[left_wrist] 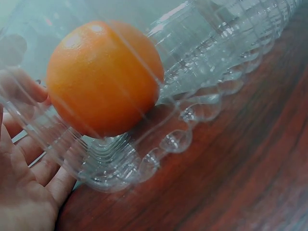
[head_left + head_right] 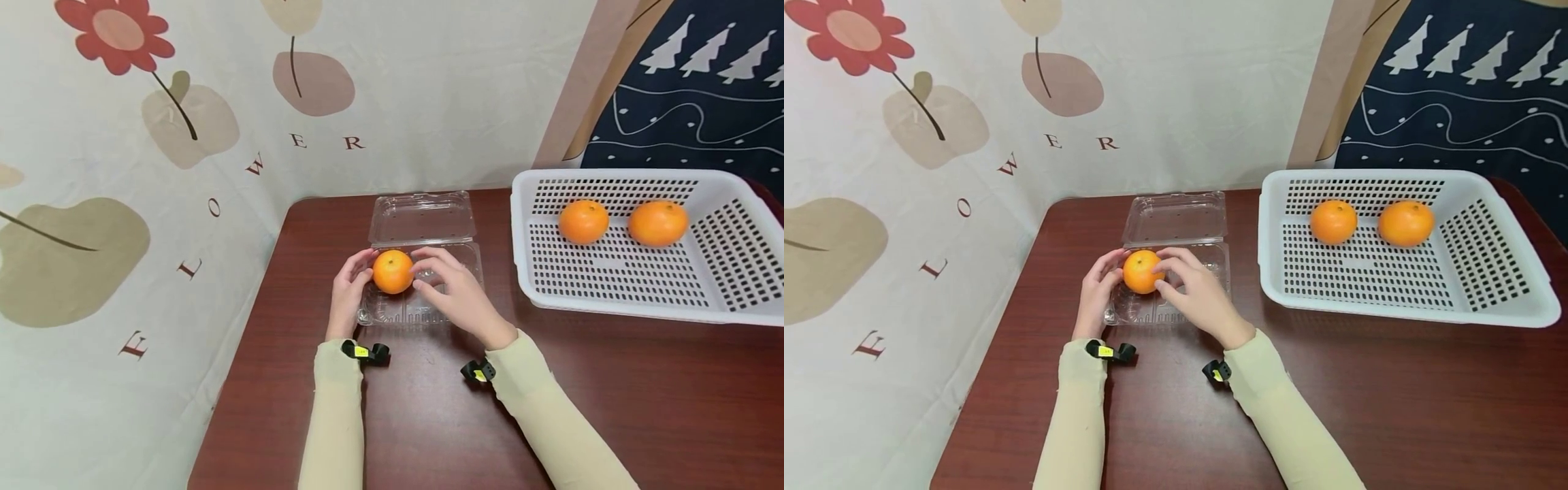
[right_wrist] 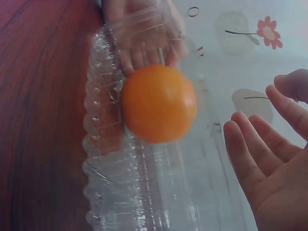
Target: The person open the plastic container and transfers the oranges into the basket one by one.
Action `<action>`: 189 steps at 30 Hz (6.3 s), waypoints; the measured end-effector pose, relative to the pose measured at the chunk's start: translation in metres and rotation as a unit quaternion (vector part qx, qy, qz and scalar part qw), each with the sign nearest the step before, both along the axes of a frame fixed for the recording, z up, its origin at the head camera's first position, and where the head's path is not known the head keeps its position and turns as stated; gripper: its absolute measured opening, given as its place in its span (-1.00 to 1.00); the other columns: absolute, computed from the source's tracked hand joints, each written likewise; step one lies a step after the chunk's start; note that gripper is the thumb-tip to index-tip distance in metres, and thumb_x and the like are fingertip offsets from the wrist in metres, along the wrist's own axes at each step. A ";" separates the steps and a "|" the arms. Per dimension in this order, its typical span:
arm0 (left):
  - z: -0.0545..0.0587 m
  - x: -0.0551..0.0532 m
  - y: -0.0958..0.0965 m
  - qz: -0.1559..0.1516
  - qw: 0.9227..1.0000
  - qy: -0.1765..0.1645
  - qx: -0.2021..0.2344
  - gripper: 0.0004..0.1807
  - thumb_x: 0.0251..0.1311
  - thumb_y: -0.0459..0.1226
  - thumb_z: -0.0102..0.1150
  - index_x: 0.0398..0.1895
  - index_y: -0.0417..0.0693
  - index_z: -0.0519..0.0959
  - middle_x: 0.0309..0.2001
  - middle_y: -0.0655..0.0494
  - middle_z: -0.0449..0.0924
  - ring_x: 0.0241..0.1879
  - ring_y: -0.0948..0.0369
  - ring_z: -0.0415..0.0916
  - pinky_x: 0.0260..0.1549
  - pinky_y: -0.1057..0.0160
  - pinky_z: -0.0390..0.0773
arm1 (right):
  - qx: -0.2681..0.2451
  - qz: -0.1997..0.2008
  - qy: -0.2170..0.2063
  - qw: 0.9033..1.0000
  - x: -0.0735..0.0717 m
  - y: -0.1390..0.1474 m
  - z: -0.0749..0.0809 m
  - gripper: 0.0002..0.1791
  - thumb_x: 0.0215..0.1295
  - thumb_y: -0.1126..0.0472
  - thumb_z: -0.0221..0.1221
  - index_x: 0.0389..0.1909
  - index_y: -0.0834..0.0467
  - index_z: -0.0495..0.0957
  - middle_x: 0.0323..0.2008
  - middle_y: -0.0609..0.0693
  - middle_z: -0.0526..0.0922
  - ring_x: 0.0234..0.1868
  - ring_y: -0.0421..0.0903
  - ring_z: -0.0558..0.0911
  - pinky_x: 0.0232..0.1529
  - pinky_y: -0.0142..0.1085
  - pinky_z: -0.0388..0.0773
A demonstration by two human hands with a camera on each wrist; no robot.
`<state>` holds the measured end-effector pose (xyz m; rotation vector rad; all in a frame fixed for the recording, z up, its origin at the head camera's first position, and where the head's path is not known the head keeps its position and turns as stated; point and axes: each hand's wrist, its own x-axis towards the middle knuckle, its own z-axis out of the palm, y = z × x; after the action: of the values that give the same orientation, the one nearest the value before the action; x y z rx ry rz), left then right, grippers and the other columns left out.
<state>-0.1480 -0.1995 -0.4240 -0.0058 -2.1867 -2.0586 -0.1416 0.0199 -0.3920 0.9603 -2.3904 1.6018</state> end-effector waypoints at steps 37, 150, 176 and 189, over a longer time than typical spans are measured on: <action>0.004 0.002 0.001 -0.002 1.000 0.000 -0.012 -0.61 0.24 -0.39 -0.10 0.15 -0.12 0.36 0.10 0.04 0.42 0.10 0.21 0.34 0.10 0.20 0.29 | 0.007 0.009 0.011 1.000 -0.006 -0.017 -0.013 -0.83 0.19 0.17 0.11 -0.23 0.13 0.53 0.07 -0.07 0.38 -0.21 -0.21 0.53 -0.23 -0.21 0.54; 0.003 0.000 -0.001 -0.007 1.000 0.003 -0.001 -0.61 0.23 -0.39 -0.08 0.15 -0.15 0.36 0.10 -0.01 0.42 0.11 0.16 0.32 0.09 0.19 0.30 | 0.175 -0.033 -0.049 0.983 -0.022 -0.040 -0.015 -0.51 0.09 0.03 0.17 0.07 0.00 0.34 0.32 -0.09 0.10 0.27 -0.06 0.17 0.19 -0.10 0.17; 0.003 -0.001 0.001 -0.008 1.000 0.022 -0.002 -0.61 0.21 -0.46 -0.11 0.14 -0.25 0.35 0.10 -0.10 0.41 0.11 0.10 0.32 0.07 0.21 0.32 | 0.171 -0.025 -0.036 0.984 -0.023 -0.041 -0.017 -0.60 0.01 0.09 0.22 -0.12 0.00 0.31 0.24 -0.08 0.23 0.16 -0.11 0.32 0.05 -0.18 0.34; -0.004 -0.005 -0.002 -0.008 1.000 0.017 0.005 -0.61 0.22 -0.43 -0.08 0.13 -0.17 0.37 0.09 -0.03 0.43 0.10 0.15 0.33 0.07 0.22 0.32 | 0.174 -0.023 -0.028 0.984 -0.024 -0.041 -0.018 -0.57 -0.03 0.11 0.25 -0.14 0.01 0.30 0.15 -0.07 0.30 0.09 -0.11 0.34 0.02 -0.20 0.35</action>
<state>-0.1526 -0.2015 -0.4279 -0.0572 -2.1637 -2.0630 -0.1652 -0.0213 -0.4096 0.9088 -2.7692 1.2344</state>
